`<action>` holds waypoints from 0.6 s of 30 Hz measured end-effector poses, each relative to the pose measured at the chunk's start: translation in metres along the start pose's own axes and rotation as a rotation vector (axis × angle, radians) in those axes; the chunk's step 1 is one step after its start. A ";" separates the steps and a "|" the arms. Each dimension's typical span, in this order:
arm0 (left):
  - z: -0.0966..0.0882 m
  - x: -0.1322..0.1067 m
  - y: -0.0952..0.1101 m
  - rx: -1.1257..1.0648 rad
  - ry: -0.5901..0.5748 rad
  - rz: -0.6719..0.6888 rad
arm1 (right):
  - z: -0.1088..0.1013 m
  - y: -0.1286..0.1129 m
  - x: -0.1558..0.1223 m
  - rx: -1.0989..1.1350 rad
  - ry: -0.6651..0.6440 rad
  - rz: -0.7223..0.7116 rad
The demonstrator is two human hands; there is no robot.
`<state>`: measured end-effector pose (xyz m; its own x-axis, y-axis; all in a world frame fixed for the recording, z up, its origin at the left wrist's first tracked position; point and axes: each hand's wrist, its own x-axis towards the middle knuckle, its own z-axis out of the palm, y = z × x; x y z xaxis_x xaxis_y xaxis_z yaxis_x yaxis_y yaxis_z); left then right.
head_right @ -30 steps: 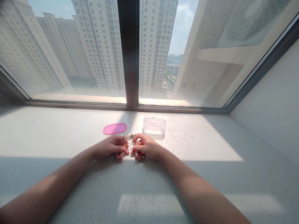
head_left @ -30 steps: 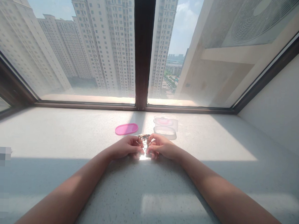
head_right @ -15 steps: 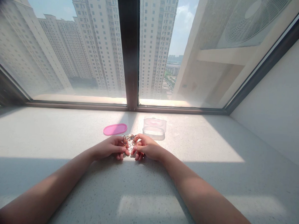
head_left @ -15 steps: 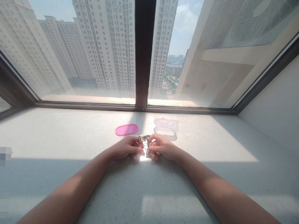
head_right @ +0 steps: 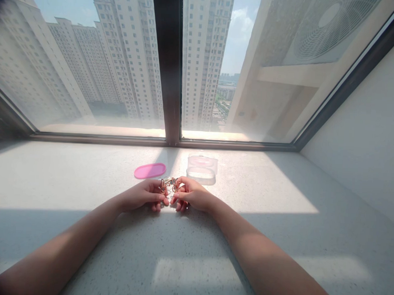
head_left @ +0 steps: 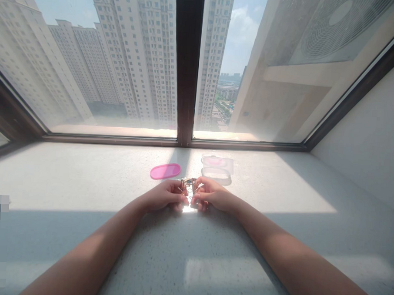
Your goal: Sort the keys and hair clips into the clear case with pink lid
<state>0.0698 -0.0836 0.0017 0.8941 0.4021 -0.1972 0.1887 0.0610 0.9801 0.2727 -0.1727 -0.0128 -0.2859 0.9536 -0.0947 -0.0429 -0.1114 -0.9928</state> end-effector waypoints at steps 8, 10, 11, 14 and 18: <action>0.002 -0.001 0.003 -0.006 -0.006 0.007 | 0.001 0.000 0.001 0.003 0.009 0.001; 0.002 -0.001 0.003 -0.006 -0.008 0.012 | 0.001 0.001 0.001 0.001 0.012 -0.003; 0.002 -0.001 0.003 -0.006 -0.010 0.013 | 0.001 0.001 0.001 0.001 0.013 -0.004; 0.001 0.000 0.002 -0.001 -0.007 0.008 | 0.000 0.002 0.001 -0.001 0.007 -0.007; 0.001 0.000 0.002 -0.003 0.001 0.010 | 0.000 0.002 0.002 -0.011 0.006 -0.007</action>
<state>0.0705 -0.0850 0.0038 0.8957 0.4031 -0.1878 0.1791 0.0596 0.9820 0.2724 -0.1714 -0.0154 -0.2796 0.9561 -0.0877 -0.0345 -0.1013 -0.9943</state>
